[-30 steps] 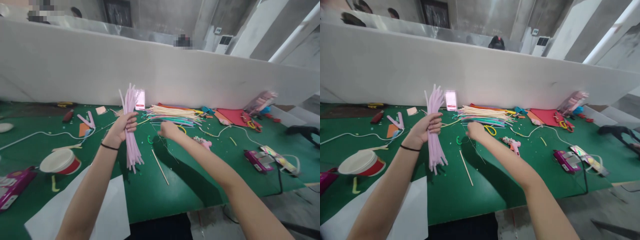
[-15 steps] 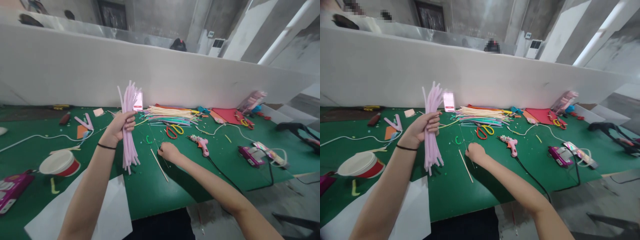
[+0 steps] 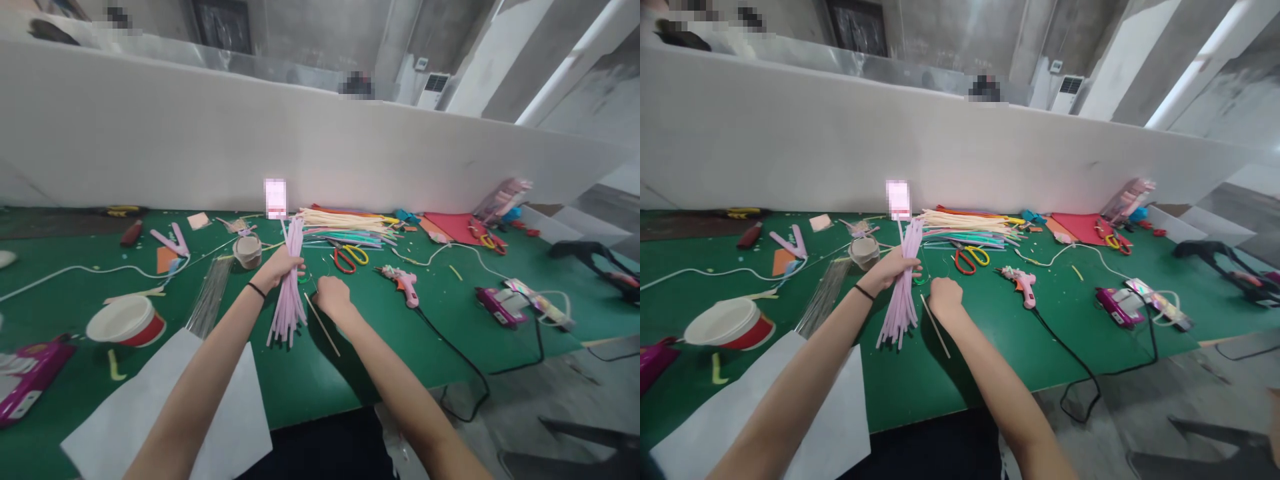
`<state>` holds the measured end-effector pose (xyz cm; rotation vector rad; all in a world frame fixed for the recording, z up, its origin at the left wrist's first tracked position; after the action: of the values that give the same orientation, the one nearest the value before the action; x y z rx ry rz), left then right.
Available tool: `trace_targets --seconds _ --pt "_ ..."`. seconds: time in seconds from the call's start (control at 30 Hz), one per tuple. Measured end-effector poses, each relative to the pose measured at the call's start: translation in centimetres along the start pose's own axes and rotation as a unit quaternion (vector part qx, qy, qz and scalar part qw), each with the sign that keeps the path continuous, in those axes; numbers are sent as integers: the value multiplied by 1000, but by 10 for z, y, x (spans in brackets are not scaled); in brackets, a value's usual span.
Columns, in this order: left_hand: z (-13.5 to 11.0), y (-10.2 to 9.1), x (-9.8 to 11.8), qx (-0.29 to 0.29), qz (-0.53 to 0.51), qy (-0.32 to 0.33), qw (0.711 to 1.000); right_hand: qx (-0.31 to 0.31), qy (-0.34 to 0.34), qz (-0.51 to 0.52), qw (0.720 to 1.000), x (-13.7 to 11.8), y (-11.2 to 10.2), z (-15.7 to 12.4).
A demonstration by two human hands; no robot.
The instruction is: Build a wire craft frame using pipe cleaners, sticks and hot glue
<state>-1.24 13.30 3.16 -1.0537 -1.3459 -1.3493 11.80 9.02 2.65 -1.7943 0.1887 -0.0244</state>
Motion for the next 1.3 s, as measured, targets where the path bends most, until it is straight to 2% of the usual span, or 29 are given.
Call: trace_targets --seconds 0.1,0.17,0.3,0.43,0.5,0.6,0.73,0.93,1.03,1.1,1.17,1.27,1.3 --pt "-1 0 -3 -1 11 -11 1000 -2 8 13 1000 2 1 -1" --pt "-2 -4 9 3 11 -6 1000 0 2 24 1000 8 -2 -8" --pt "-11 -13 56 3 -4 28 1000 -2 -25 64 998 36 -12 -36" --pt "-28 -23 105 14 -15 62 998 8 -81 199 977 72 -19 -73" --pt "-35 -27 118 20 -14 61 998 28 -95 256 962 93 -19 -91" --pt "-40 -32 126 33 -7 59 998 64 -70 302 949 127 -13 -114" --pt "-38 -27 122 13 -11 63 998 61 -38 298 952 158 5 -132" --pt "-33 -22 113 -14 15 74 997 10 -8 238 971 178 35 -135" --pt "-31 -17 109 -50 31 74 996 31 13 247 968 188 35 -138" --pt "-29 -16 101 -71 77 68 992 50 31 274 960 195 31 -141" --pt "-26 -22 87 -58 151 54 985 50 51 311 948 200 30 -142" --pt "-22 -34 60 -2 243 35 969 41 79 375 923 203 32 -142" --pt "-21 -38 54 24 288 45 956 41 85 395 914 202 32 -142"
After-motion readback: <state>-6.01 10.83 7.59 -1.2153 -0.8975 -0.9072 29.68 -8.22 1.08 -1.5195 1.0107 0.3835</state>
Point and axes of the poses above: each hand's wrist, its own z-axis towards the middle knuckle, its own y-axis out of the palm, x = y × z, the point moved 8 cm from there along z, towards the middle knuckle, and after that the axes turned 14 degrees about y, right-handed, at the moved point
